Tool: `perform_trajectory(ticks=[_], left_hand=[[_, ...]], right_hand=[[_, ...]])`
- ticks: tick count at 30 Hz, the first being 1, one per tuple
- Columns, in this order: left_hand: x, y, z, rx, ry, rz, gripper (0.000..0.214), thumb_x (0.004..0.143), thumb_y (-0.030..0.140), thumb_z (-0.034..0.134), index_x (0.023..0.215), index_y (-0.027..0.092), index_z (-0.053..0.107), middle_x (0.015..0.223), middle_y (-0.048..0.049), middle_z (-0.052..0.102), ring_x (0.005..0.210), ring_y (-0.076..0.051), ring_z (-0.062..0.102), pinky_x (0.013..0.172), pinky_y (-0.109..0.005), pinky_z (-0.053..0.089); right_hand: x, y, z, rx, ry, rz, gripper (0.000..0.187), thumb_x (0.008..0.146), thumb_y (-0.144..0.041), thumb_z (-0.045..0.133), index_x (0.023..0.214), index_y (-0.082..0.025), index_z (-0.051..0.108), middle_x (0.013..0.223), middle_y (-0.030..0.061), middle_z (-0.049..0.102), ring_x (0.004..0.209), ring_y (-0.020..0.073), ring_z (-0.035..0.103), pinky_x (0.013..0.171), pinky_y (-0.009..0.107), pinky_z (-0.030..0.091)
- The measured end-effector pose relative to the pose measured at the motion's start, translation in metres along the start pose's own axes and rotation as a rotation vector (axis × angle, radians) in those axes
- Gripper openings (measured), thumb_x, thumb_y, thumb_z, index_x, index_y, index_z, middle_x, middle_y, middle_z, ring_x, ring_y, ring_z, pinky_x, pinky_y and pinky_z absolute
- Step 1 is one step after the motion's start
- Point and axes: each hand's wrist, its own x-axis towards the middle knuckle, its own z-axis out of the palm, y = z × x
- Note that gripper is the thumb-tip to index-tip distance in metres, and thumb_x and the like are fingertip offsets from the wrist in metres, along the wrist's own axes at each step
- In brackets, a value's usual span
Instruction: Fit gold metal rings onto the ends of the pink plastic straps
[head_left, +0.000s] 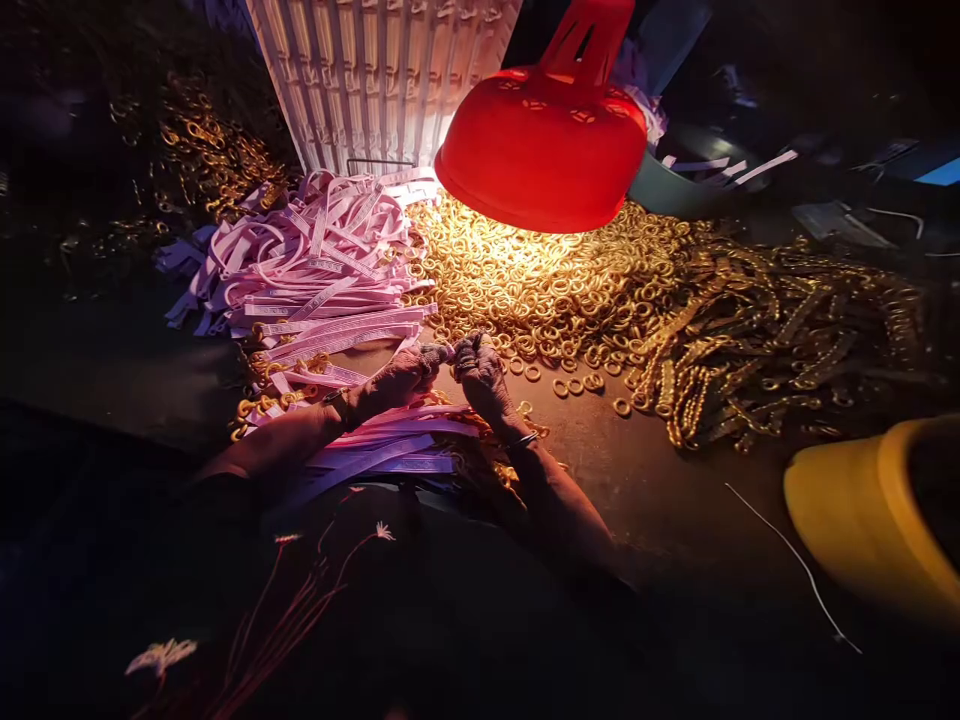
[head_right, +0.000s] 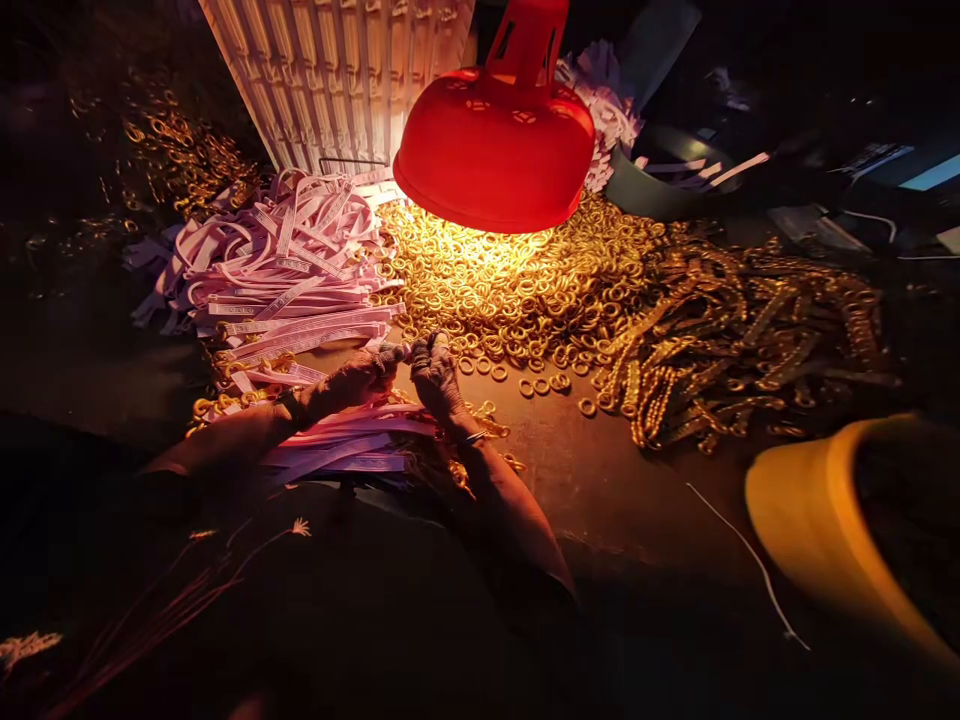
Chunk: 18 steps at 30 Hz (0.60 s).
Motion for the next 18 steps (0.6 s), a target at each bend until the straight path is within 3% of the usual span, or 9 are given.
perform_trajectory(ticks=[4,6,9,12,15,18], left_hand=[[-0.003,-0.001,0.005,0.224,0.048,0.204,0.046,0.071,0.037,0.080,0.057,0.016,0.041,0.045,0.0085,0.031,0.041,-0.002,0.021,0.041,-0.019,0.013],[-0.006,0.004,0.008,0.279,0.084,0.232,0.043,0.074,0.034,0.077,0.055,0.015,0.044,0.046,0.0066,0.036,0.043,-0.002,0.026,0.043,-0.019,0.018],[-0.013,0.021,0.013,0.346,0.069,0.166,0.037,0.079,0.031,0.073,0.056,0.014,0.051,0.049,0.0025,0.048,0.044,-0.004,0.037,0.045,-0.020,0.025],[-0.026,0.044,0.018,0.379,0.072,0.119,0.035,0.081,0.027,0.073,0.056,0.013,0.053,0.046,0.0042,0.044,0.040,-0.002,0.031,0.044,-0.020,0.019],[-0.047,0.060,0.022,0.397,0.050,0.056,0.028,0.080,0.024,0.074,0.061,0.011,0.058,0.044,0.0065,0.039,0.039,-0.001,0.024,0.044,-0.021,0.014],[-0.069,0.059,0.021,0.448,-0.030,-0.001,0.023,0.076,0.021,0.076,0.062,0.009,0.063,0.046,0.0044,0.045,0.041,-0.002,0.029,0.044,-0.020,0.018]], right_hand=[[0.011,-0.007,-0.003,0.063,0.008,0.066,0.041,0.093,-0.059,0.041,0.076,-0.022,0.042,0.068,-0.0014,0.048,0.061,0.0113,0.042,0.060,0.027,0.037],[0.014,-0.012,-0.008,0.072,-0.010,0.044,0.039,0.093,-0.057,0.040,0.077,-0.022,0.041,0.070,-0.0010,0.048,0.063,0.0111,0.043,0.062,0.027,0.037],[0.010,-0.024,-0.023,0.062,-0.107,-0.022,0.038,0.094,-0.055,0.038,0.087,-0.019,0.048,0.075,0.0007,0.053,0.066,0.0117,0.047,0.064,0.027,0.038],[-0.006,-0.044,-0.040,-0.058,-0.230,-0.073,0.041,0.092,-0.056,0.048,0.106,-0.018,0.053,0.070,-0.0017,0.053,0.060,0.0114,0.046,0.060,0.026,0.033],[-0.036,-0.063,-0.049,-0.265,-0.244,-0.110,0.039,0.091,-0.051,0.055,0.108,-0.017,0.052,0.062,-0.0035,0.048,0.053,0.0112,0.042,0.056,0.027,0.026],[-0.069,-0.072,-0.047,-0.435,-0.234,-0.156,0.038,0.094,-0.050,0.050,0.106,-0.014,0.052,0.063,0.0012,0.052,0.053,0.0135,0.044,0.055,0.028,0.023]])
